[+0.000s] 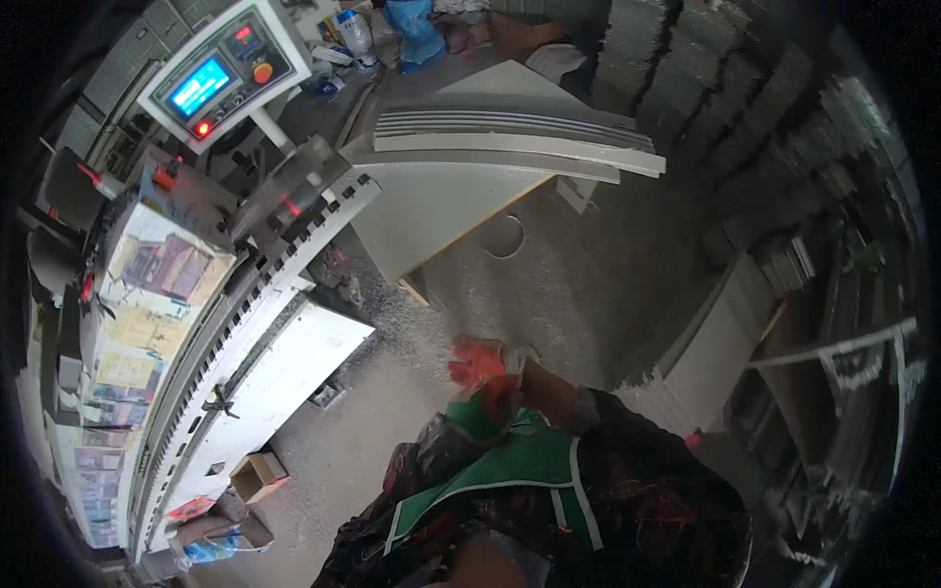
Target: Feed long metal or plastic strips into a processing machine one by one.
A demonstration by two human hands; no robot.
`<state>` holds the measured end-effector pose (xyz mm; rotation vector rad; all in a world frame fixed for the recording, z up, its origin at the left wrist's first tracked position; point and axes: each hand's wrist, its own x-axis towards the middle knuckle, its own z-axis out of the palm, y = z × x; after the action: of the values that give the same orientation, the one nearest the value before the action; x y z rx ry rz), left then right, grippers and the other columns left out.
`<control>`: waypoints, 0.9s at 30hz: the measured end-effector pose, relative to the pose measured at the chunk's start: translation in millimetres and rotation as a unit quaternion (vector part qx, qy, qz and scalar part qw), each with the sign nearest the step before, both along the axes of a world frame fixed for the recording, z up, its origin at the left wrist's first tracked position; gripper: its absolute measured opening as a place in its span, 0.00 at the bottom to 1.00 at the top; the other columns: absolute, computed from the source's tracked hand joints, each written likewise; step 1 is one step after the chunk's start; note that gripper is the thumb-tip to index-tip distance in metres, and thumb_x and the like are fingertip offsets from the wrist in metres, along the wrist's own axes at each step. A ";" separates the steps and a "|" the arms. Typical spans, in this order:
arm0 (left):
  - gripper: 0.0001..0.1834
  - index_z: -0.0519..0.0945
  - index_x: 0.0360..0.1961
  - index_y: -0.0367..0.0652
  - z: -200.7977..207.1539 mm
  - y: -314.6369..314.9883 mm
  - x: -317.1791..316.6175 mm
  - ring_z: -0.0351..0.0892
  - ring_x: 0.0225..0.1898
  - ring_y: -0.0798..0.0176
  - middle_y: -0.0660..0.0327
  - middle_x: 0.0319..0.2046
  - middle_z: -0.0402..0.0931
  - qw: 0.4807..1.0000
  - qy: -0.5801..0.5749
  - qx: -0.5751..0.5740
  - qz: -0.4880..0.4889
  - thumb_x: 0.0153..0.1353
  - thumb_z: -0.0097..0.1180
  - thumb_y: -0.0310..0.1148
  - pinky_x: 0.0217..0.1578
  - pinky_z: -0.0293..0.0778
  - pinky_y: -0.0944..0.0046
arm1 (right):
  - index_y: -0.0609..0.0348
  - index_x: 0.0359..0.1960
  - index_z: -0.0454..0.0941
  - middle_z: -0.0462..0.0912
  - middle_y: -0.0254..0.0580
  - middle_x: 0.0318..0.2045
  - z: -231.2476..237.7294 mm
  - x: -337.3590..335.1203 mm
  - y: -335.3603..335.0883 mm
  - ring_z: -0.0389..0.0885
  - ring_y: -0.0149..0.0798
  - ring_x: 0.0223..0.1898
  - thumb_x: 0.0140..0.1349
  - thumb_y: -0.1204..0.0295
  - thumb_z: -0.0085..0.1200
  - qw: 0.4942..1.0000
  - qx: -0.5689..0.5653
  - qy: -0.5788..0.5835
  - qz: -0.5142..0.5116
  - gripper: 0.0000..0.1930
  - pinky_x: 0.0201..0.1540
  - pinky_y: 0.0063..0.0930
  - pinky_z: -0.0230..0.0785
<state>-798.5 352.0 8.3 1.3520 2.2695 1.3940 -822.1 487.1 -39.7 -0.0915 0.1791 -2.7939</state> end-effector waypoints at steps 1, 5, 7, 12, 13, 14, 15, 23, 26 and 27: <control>0.15 0.82 0.50 0.46 0.2 15.7 -5.8 0.86 0.36 0.40 0.47 0.35 0.84 0.998 -0.051 0.017 0.014 0.64 0.62 0.39 0.37 0.81 0.47 | 0.50 0.75 0.62 0.71 0.43 0.69 10.1 -12.7 16.0 0.72 0.41 0.66 0.77 0.61 0.48 1.000 0.019 -0.003 0.004 0.27 0.69 0.44 0.65; 0.14 0.83 0.47 0.47 33.8 71.1 -45.4 0.85 0.36 0.41 0.49 0.33 0.83 0.992 -0.107 -0.059 0.019 0.63 0.63 0.39 0.37 0.81 0.49 | 0.49 0.73 0.65 0.74 0.39 0.65 35.1 -61.3 74.7 0.75 0.37 0.61 0.76 0.62 0.50 0.995 0.097 -0.014 0.004 0.26 0.65 0.39 0.68; 0.12 0.83 0.45 0.46 56.9 96.3 -63.9 0.86 0.36 0.43 0.50 0.32 0.83 0.998 -0.064 0.002 0.012 0.62 0.64 0.37 0.38 0.81 0.50 | 0.49 0.72 0.67 0.76 0.37 0.63 37.0 -74.5 92.1 0.76 0.35 0.59 0.76 0.62 0.51 0.990 0.138 -0.025 0.012 0.25 0.62 0.36 0.70; 0.12 0.83 0.44 0.45 51.3 130.3 -104.4 0.86 0.36 0.44 0.51 0.32 0.83 1.000 0.003 -0.017 0.023 0.62 0.64 0.37 0.38 0.81 0.51 | 0.47 0.70 0.71 0.80 0.32 0.59 -15.1 -119.0 126.8 0.78 0.30 0.52 0.74 0.62 0.54 0.965 0.245 -0.069 0.065 0.24 0.54 0.30 0.73; 0.11 0.83 0.44 0.45 48.2 134.8 -110.6 0.86 0.36 0.44 0.51 0.32 0.83 0.999 0.027 -0.029 0.036 0.62 0.64 0.36 0.38 0.82 0.51 | 0.45 0.69 0.73 0.81 0.30 0.57 -37.1 -127.8 131.2 0.78 0.28 0.49 0.73 0.61 0.56 0.945 0.288 -0.103 0.112 0.23 0.50 0.28 0.74; 0.11 0.83 0.44 0.45 51.6 138.6 -120.8 0.86 0.36 0.44 0.51 0.32 0.83 0.999 0.023 -0.030 0.034 0.62 0.64 0.36 0.38 0.82 0.51 | 0.45 0.69 0.73 0.81 0.30 0.57 -44.7 -134.3 135.7 0.78 0.28 0.49 0.73 0.61 0.56 0.945 0.287 -0.108 0.111 0.23 0.50 0.28 0.74; 0.12 0.83 0.45 0.45 62.3 144.4 -133.9 0.86 0.36 0.44 0.51 0.33 0.83 0.997 -0.038 -0.060 -0.004 0.63 0.63 0.36 0.39 0.82 0.51 | 0.45 0.68 0.74 0.82 0.29 0.55 -46.5 -144.2 140.7 0.78 0.27 0.46 0.72 0.62 0.57 0.938 0.304 -0.117 0.121 0.23 0.46 0.25 0.73; 0.14 0.85 0.44 0.46 25.1 181.5 -199.8 0.87 0.36 0.45 0.52 0.32 0.84 0.995 -0.018 0.077 0.061 0.58 0.65 0.36 0.38 0.82 0.50 | 0.44 0.67 0.75 0.82 0.30 0.51 -31.6 -203.3 187.7 0.77 0.23 0.41 0.68 0.59 0.63 0.941 0.293 -0.162 0.059 0.26 0.40 0.20 0.71; 0.17 0.85 0.46 0.47 60.7 184.5 -243.8 0.87 0.40 0.45 0.52 0.36 0.85 0.987 -0.051 -0.150 -0.033 0.55 0.66 0.37 0.39 0.82 0.51 | 0.45 0.66 0.75 0.82 0.31 0.51 -33.9 -239.8 198.3 0.77 0.23 0.41 0.67 0.59 0.64 0.925 0.334 -0.182 0.006 0.27 0.40 0.20 0.71; 0.18 0.85 0.47 0.48 58.4 180.7 -257.1 0.87 0.40 0.46 0.52 0.37 0.85 0.986 -0.041 -0.155 -0.040 0.55 0.66 0.37 0.39 0.81 0.52 | 0.45 0.66 0.75 0.83 0.32 0.51 -36.1 -253.8 196.5 0.77 0.23 0.41 0.67 0.58 0.64 0.920 0.344 -0.187 -0.011 0.27 0.40 0.20 0.71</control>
<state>-1055.6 532.7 66.7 1.2447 2.2348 1.0013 -1075.9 683.6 -75.8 0.6072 1.0367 -2.5333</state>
